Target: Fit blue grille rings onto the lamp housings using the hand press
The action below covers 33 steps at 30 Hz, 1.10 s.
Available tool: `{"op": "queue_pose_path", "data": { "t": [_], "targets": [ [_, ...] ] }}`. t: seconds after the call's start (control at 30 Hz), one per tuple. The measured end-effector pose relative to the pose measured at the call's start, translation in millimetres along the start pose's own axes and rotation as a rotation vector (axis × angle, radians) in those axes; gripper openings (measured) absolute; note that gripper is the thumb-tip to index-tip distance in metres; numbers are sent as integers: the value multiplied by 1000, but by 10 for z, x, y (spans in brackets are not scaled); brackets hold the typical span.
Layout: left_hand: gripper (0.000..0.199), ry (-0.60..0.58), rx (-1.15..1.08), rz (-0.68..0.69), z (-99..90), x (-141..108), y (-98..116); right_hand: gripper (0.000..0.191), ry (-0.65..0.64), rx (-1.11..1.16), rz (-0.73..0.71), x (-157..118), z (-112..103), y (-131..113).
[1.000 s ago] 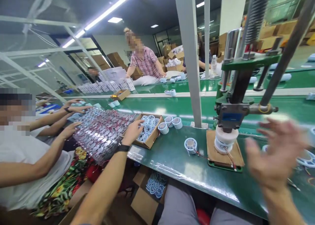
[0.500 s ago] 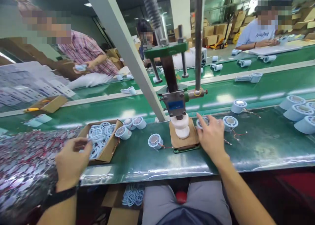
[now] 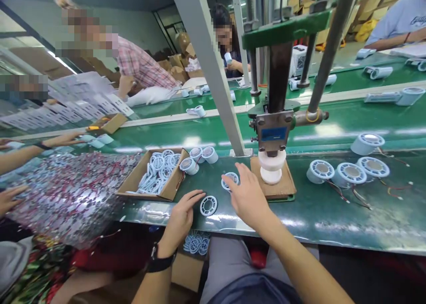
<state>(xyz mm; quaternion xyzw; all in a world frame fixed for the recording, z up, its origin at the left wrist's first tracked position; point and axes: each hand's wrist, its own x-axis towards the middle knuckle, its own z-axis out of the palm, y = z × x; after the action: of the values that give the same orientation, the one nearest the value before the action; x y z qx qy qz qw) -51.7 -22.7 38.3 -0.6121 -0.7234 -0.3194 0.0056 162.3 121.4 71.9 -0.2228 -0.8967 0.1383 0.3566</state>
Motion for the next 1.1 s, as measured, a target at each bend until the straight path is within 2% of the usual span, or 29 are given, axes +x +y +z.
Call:
{"op": "queue_pose_path", "data": {
  "t": [0.07,0.13,0.17,0.23,0.33,0.43,0.53,0.6,0.7,0.97,1.1],
  "targets": [
    [36,69,49,-72,68,-91,73,48,-95,66,11,124,220,18],
    [39,129,84,-133,181,-178,158,44,-108,97,2,108,294,56],
    [44,150,89,-155,237,-211,198,44,-111,107,2,45,286,56],
    [41,178,73,-193,314,-247,277,45,-111,115,16,-162,225,3],
    [39,195,-6,-237,302,-245,428,50,-10,171,99,-513,157,-149],
    [59,111,-149,-132,218,-211,657,56,134,258,190,-725,197,-258],
    [72,16,-179,53,185,-145,889,65,170,274,218,-773,270,-275],
    [76,-13,-152,105,201,-94,982,67,184,268,235,-769,298,-264],
    [80,-48,-148,110,236,-42,1016,68,196,251,261,-774,312,-253],
    [72,-55,-263,29,277,-91,946,81,160,233,283,-826,331,-231],
    [66,-66,-348,-51,391,-171,924,88,137,230,272,-821,330,-226]
  ]
}}
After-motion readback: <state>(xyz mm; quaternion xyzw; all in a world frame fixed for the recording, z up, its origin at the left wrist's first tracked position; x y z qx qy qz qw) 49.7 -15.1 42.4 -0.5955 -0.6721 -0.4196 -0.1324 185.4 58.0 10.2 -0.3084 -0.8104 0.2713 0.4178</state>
